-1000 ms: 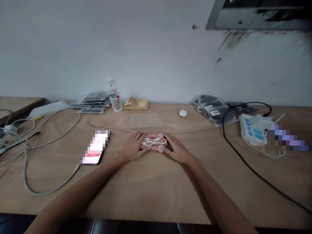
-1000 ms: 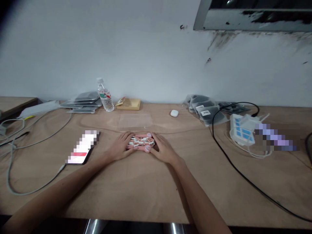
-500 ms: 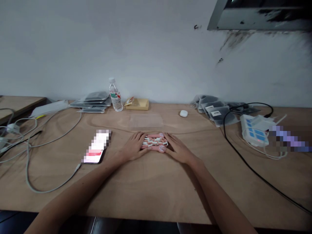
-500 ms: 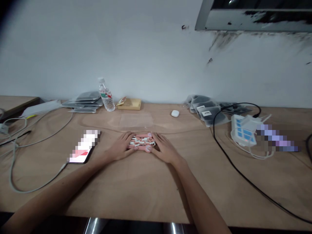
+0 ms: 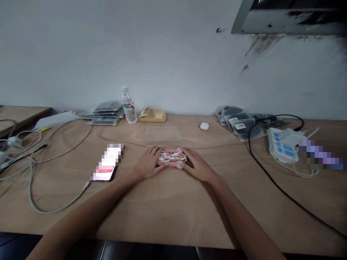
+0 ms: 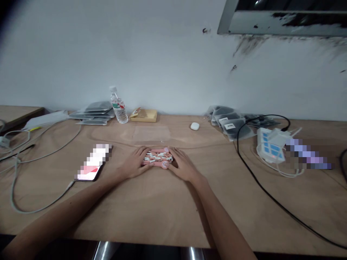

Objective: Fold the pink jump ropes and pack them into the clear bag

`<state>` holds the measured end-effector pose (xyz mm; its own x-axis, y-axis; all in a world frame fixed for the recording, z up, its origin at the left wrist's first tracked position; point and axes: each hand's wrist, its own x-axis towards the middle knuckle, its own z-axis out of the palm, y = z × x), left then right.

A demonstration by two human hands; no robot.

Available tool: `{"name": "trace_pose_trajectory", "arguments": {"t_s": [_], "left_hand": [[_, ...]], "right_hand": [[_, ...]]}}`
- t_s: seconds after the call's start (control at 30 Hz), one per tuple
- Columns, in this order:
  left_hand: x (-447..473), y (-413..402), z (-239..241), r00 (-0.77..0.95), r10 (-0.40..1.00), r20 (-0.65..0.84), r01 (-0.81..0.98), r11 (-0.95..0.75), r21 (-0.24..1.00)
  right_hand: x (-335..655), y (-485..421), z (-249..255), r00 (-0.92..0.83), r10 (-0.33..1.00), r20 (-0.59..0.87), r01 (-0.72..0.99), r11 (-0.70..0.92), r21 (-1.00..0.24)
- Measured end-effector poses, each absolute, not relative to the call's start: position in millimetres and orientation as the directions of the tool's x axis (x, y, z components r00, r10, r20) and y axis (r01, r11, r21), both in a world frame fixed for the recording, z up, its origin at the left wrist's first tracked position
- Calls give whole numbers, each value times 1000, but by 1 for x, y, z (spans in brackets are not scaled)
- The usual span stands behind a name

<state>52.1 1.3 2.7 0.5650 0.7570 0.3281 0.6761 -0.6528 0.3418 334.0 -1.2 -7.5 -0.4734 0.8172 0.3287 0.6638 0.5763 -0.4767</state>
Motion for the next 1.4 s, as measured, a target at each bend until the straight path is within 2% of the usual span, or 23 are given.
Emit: {"name": "trace_pose_trajectory", "arguments": {"t_s": [0.17,0.27,0.47,0.7,0.87,1.03,1.13,1.3,1.4], "left_hand": [[51,4,0,600,734,318,656,-679,328],[50,5,-5,617,719,319,643,-695,321],[45,12,-11,567,717,406,681,-685,259],[51,10,3,377,873,311,829,-467,307],[47,8,18,135,893,430,900,-292,325],[35,33,21,195,811,552,856,-415,309],[37,51,19,246,832,496,874,-412,258],[45,67,14,243,912,332,948,-296,119],[44,66,13,291,911,292,941,-328,86]], "right_hand": [[320,-8,-5,-448,809,381,681,585,-440],[307,-11,-5,-495,766,409,665,638,-388],[301,-8,-11,-505,765,400,708,633,-315],[347,7,-4,-543,732,411,671,673,-312],[374,14,-3,-465,756,461,692,635,-344],[350,5,7,-461,742,487,718,635,-286],[334,0,10,-473,750,462,755,615,-226],[330,3,5,-485,783,390,808,572,-144],[332,5,3,-479,783,396,812,567,-137]]}}
